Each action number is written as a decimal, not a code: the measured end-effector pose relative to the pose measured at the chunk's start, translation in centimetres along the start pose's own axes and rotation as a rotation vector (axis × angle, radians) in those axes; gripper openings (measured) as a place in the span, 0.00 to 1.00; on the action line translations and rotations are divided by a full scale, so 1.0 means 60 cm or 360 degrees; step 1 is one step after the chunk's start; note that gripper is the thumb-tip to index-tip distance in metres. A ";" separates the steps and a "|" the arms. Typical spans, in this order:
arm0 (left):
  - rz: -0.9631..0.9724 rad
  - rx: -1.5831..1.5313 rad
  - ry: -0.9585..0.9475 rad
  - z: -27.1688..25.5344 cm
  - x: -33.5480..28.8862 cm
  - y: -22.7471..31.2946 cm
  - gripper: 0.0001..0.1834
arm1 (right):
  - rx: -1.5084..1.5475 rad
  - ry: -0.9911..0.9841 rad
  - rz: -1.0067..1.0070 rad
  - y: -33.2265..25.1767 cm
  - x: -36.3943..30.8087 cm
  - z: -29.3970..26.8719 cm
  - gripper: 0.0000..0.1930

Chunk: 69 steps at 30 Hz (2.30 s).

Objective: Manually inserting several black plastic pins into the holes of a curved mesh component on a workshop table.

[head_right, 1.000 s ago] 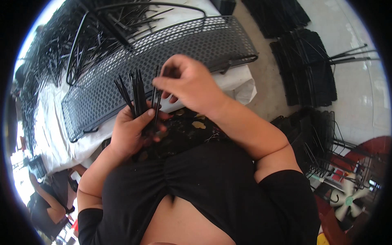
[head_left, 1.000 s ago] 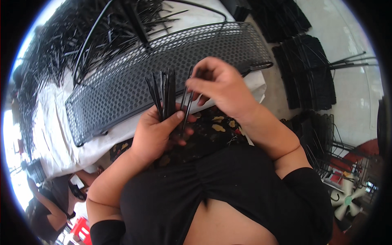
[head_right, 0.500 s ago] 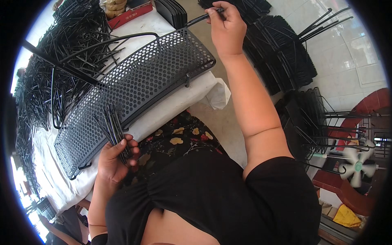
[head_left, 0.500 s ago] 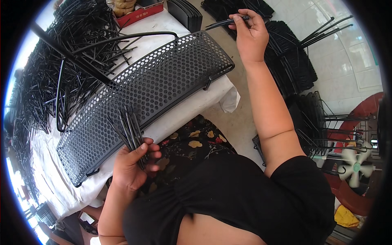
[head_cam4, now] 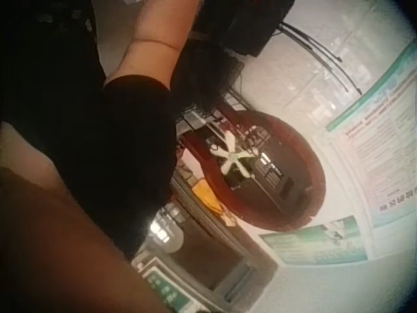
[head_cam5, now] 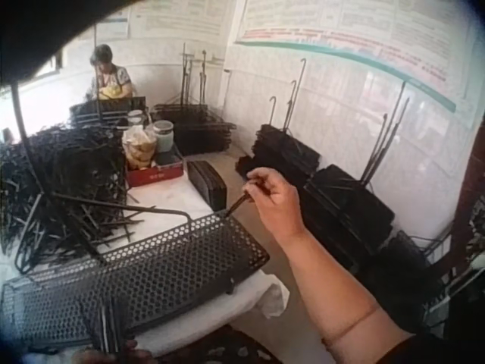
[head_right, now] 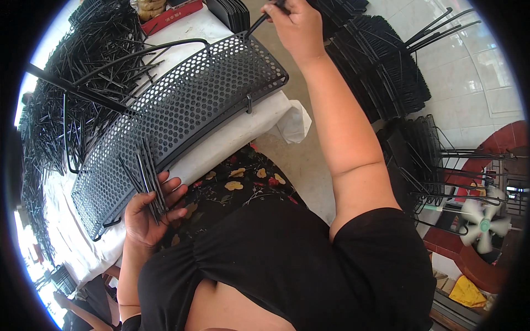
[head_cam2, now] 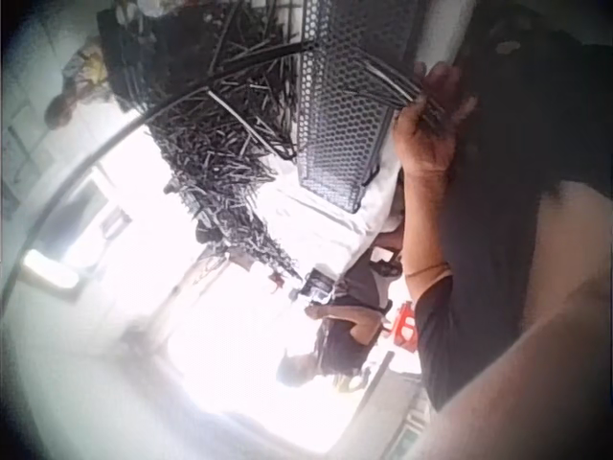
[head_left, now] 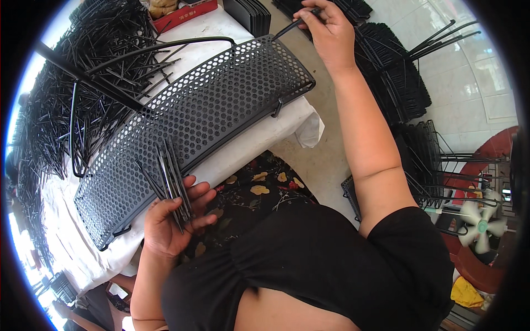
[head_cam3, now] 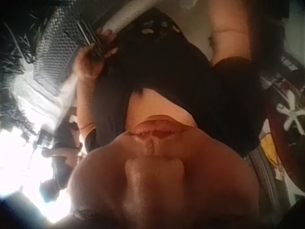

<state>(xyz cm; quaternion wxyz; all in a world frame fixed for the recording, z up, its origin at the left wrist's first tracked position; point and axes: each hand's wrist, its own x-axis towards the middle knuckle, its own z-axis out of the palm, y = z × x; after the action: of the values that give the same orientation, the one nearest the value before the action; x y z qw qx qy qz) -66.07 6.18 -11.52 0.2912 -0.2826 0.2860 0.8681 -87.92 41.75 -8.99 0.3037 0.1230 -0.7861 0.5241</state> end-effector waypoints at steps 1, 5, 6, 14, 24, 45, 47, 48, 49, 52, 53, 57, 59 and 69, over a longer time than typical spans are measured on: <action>-0.0001 0.0000 0.0001 -0.010 0.001 0.002 0.26 | 0.0073 -0.0108 -0.0073 -0.006 0.004 0.003 0.07; -0.0012 0.0110 -0.0268 -0.030 0.003 0.003 0.27 | -0.0253 -0.0344 -0.0245 -0.035 0.019 0.003 0.07; -0.0012 0.0052 -0.0173 -0.024 0.004 0.001 0.28 | -0.0276 -0.0393 -0.0266 -0.036 0.021 0.003 0.07; -0.0053 0.0008 -0.0240 -0.038 0.004 0.005 0.27 | -0.0124 -0.0456 -0.0285 0.016 0.031 -0.010 0.06; 0.0060 0.0223 -0.0136 -0.021 0.000 -0.004 0.23 | -0.0288 -0.0504 -0.0353 -0.028 0.028 0.021 0.10; 0.0428 0.0805 0.0184 -0.001 0.006 -0.033 0.10 | -0.0924 -0.0074 -0.0636 -0.029 0.009 0.044 0.12; 0.0386 0.0860 0.0124 0.014 0.003 -0.027 0.10 | -0.0392 -0.0187 -0.0235 -0.084 -0.058 0.061 0.13; 0.0362 0.0848 0.0106 0.015 0.006 -0.026 0.10 | 0.0008 -0.0445 0.0129 -0.109 -0.092 0.083 0.15; 0.0350 0.0861 0.0083 0.022 0.008 -0.025 0.10 | 0.0392 -0.0694 0.0493 -0.141 -0.125 0.100 0.17; 0.0330 0.0864 -0.0013 0.035 0.005 -0.023 0.10 | 0.0906 -0.1084 0.0926 -0.205 -0.190 0.133 0.18; 0.0328 0.0884 -0.0061 0.038 0.006 -0.024 0.10 | 0.1038 -0.1097 0.0954 -0.208 -0.204 0.140 0.18; 0.0316 0.0907 -0.0118 0.036 0.005 -0.023 0.10 | 0.0941 -0.1182 0.1023 -0.202 -0.214 0.143 0.15; 0.0300 0.0908 -0.0142 0.038 0.006 -0.022 0.10 | 0.1034 -0.1124 0.1098 -0.206 -0.224 0.144 0.13; 0.0064 0.0515 -0.0069 -0.002 0.011 -0.001 0.14 | 0.0373 0.0325 0.0083 -0.057 -0.078 0.012 0.08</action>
<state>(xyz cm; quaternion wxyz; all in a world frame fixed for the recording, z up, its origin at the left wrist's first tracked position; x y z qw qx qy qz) -66.42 6.35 -12.05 0.3215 -0.2075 0.4212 0.8223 -82.72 39.07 -9.45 0.3518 0.0831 -0.6877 0.6296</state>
